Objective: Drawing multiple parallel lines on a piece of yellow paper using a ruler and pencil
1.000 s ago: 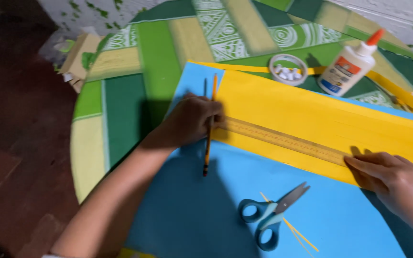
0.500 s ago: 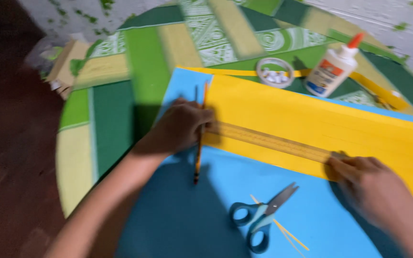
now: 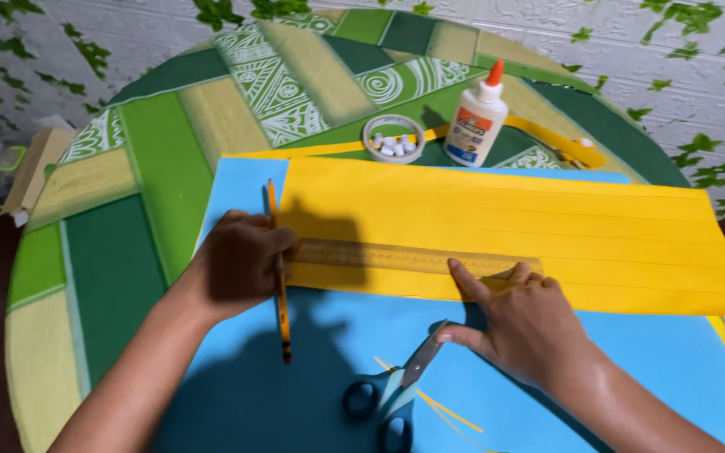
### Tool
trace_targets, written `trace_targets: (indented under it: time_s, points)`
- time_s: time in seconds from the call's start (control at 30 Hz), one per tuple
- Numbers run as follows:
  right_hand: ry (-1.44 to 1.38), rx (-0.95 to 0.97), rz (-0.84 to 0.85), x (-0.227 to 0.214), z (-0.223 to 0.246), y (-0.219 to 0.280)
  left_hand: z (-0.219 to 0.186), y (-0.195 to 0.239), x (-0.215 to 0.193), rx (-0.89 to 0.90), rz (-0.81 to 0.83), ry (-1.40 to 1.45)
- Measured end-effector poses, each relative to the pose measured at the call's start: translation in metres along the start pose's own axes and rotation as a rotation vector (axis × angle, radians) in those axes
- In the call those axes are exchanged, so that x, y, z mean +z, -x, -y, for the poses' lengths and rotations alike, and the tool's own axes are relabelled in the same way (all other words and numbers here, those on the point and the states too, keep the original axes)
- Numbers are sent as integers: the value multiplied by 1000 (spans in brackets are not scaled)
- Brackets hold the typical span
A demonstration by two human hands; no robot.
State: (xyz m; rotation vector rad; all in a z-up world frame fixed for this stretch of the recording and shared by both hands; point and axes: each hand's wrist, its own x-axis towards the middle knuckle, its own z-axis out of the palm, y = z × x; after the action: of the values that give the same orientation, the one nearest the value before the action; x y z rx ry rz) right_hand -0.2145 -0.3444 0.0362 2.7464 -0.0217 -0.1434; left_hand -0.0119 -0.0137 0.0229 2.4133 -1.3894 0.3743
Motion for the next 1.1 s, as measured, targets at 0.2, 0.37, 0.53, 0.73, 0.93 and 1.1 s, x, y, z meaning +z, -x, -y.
trace_targets:
  time_s: [0.2,0.37,0.53,0.73,0.93,1.1]
  points:
    - [28,71,26,2,2,2,-15,-6,-15,-48,89,20]
    - [-389,-202,-308,4,5,-2,-26,-15,-30,-75,90,179]
    - [-17,-93,-285,2,18,-1,-25,-16,-30,-84,120,160]
    - [81,-81,-312,17,21,0,-38,-48,-47,-241,274,84]
    - [110,-105,-387,27,24,0,-71,-104,-19,-523,138,816]
    - [76,-67,-308,26,24,2,-98,-104,26,24,-126,647]
